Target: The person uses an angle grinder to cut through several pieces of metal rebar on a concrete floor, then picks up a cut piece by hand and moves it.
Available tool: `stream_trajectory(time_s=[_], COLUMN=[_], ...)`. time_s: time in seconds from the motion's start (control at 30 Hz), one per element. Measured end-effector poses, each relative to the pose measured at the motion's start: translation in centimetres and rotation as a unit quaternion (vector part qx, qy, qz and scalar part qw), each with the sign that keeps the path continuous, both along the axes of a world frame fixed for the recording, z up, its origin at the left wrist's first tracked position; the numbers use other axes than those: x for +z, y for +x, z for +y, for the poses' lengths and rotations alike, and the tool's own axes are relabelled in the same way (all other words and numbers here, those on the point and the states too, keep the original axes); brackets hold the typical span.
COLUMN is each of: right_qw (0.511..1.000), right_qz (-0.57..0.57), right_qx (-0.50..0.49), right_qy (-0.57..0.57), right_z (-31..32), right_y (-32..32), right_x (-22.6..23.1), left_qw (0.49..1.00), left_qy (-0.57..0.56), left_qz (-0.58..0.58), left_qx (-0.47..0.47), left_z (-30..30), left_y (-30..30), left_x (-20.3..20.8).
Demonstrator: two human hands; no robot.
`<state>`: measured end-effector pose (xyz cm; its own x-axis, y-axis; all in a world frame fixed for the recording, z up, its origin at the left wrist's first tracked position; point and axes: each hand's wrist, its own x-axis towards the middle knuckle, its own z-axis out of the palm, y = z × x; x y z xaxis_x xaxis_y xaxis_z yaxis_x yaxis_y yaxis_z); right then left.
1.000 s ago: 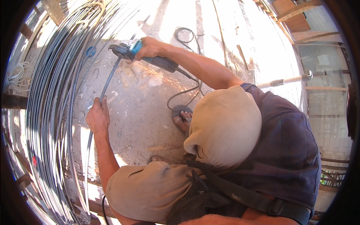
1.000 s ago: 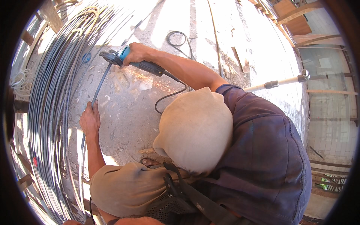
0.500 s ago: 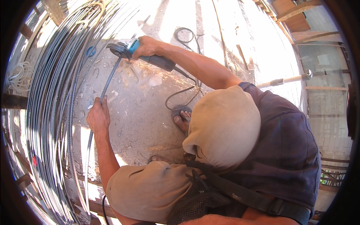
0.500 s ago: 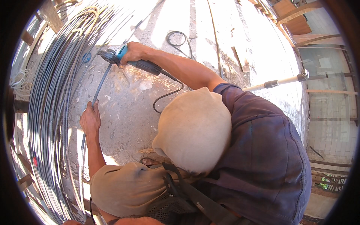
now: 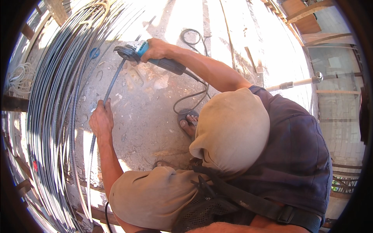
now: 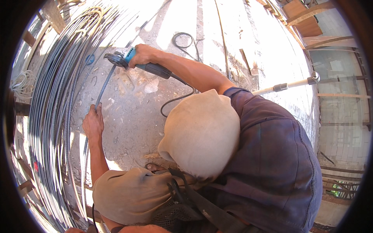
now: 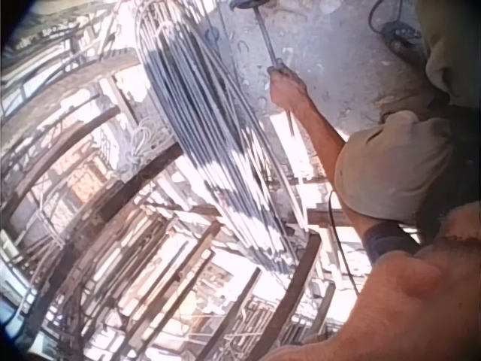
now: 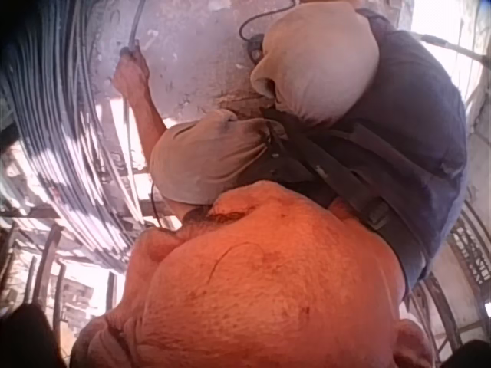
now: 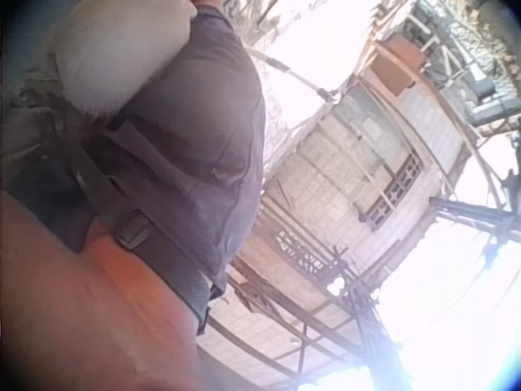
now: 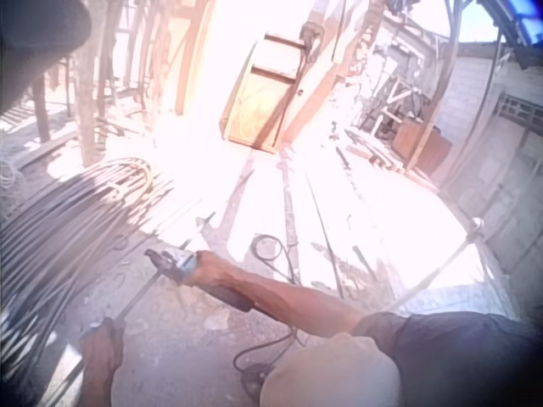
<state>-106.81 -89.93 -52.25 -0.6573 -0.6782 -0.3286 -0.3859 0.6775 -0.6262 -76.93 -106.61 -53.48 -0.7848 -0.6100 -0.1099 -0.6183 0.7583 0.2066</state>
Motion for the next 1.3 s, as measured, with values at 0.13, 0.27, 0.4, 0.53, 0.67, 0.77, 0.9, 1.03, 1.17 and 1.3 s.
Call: stream_trajectory(time_s=[0.13,0.27,0.4,0.53,0.67,0.77,0.9,1.03,1.17,1.3], right_qw=[1.000,1.000,1.000,0.999,0.999,0.999,1.000,1.000,0.999,1.000], right_qz=[0.010,0.004,-0.012,0.004,0.005,-0.024,-0.006,0.013,0.016,-0.013], right_qx=[-0.002,-0.003,0.007,0.000,0.011,0.016,0.008,0.010,0.006,0.001], right_qy=[-0.006,-0.013,-0.013,-0.034,-0.037,-0.020,-0.022,-0.027,-0.031,-0.008], right_z=[0.2,0.0,-0.3,-0.5,-0.8,-1.2,-1.2,-1.4,-1.8,-1.2], right_y=[-0.1,0.2,0.3,-0.2,-0.6,-0.6,-0.4,-0.9,-0.5,-0.8], right_x=[-0.4,-0.3,0.1,-0.9,-1.2,-0.8,-0.9,-1.4,-1.2,-0.4], left_qw=[1.000,1.000,1.000,1.000,1.000,1.000,1.000,1.000,1.000,1.000], left_qy=[0.002,0.002,0.004,0.003,0.003,0.006,0.008,0.007,0.005,-0.004], left_qz=[0.004,0.002,-0.002,0.009,0.003,-0.007,-0.012,-0.012,-0.008,-0.004], left_qx=[0.002,0.005,0.009,0.006,0.007,0.011,0.010,0.013,0.012,0.003], left_z=[0.0,0.0,0.0,0.3,0.3,0.2,0.3,0.4,0.5,0.7], left_y=[0.0,0.1,0.2,0.1,0.0,0.1,0.0,-0.1,0.2,-0.3], left_x=[0.0,0.0,0.0,0.3,0.1,0.0,0.1,0.1,0.4,-0.1])
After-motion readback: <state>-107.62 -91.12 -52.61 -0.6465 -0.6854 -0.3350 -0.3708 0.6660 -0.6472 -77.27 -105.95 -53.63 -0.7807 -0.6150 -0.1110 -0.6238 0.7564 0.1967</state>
